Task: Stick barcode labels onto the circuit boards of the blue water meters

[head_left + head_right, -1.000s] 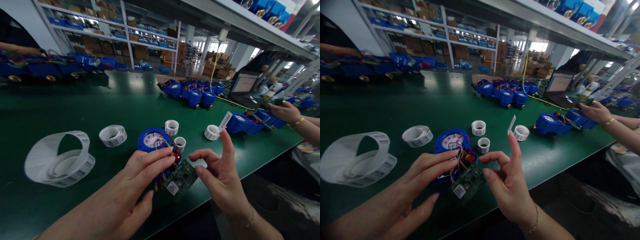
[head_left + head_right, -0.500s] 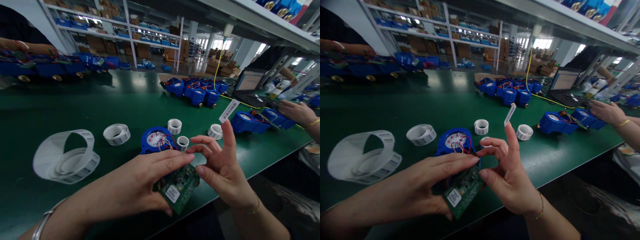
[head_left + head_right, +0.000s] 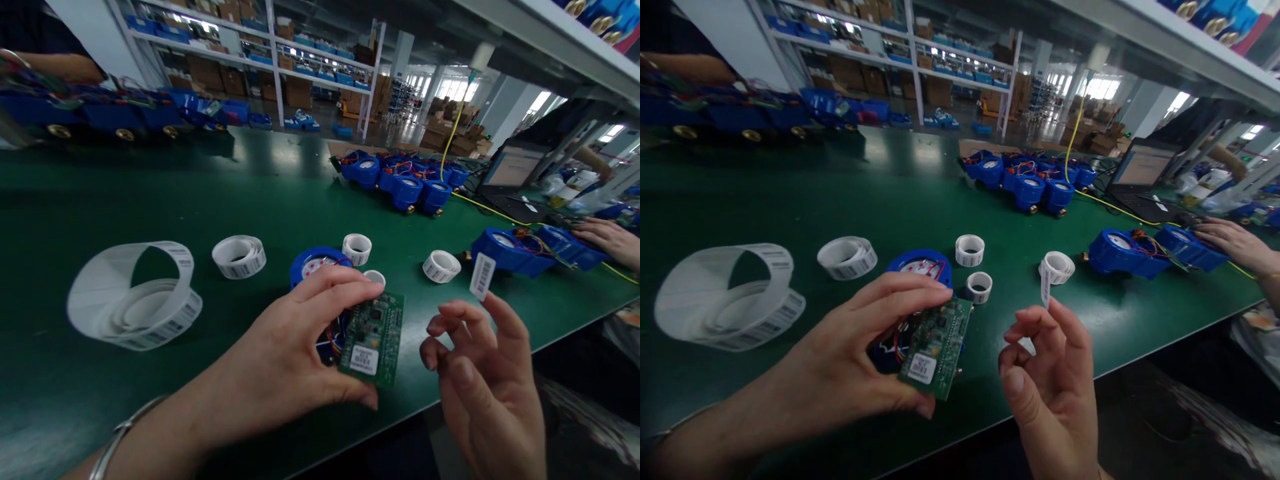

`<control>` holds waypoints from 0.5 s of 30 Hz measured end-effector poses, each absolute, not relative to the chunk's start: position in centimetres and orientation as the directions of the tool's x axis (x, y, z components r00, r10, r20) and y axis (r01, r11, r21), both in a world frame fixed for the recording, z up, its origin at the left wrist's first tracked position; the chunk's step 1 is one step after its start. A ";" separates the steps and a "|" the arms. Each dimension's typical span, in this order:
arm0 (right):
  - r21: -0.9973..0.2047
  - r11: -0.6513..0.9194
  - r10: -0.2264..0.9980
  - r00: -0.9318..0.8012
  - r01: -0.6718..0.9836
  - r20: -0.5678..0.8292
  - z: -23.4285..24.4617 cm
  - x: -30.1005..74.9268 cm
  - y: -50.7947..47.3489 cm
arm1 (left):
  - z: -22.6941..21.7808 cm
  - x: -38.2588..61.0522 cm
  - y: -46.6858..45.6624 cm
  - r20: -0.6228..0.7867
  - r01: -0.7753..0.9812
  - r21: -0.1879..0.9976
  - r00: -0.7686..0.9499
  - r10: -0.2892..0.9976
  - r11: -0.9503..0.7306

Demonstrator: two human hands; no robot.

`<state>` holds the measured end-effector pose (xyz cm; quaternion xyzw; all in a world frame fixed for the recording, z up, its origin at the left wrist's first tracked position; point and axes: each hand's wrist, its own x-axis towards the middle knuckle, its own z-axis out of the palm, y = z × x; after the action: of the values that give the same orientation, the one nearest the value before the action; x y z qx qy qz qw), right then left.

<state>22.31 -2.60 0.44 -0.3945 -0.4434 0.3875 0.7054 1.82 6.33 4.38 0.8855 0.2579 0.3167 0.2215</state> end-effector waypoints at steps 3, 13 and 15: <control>-0.899 0.406 0.888 0.303 -0.165 0.345 0.3 21.5 -3.1 | 3.9 2.6 5.8 0.484 0.402 0.500 0.604 0.633 -0.767; -0.974 0.014 0.996 -0.079 -0.225 0.033 2.3 23.4 -4.1 | 3.2 2.8 5.1 0.523 0.546 0.441 0.489 0.699 -0.712; -0.926 -0.246 0.960 -0.207 -0.287 -0.190 3.3 23.4 -3.5 | 3.2 2.8 5.1 0.535 0.554 0.421 0.489 0.689 -0.719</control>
<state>23.39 -3.49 3.26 -0.4219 -0.3986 0.6669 0.4672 2.84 5.11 3.20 0.8573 0.3625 0.3526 0.0963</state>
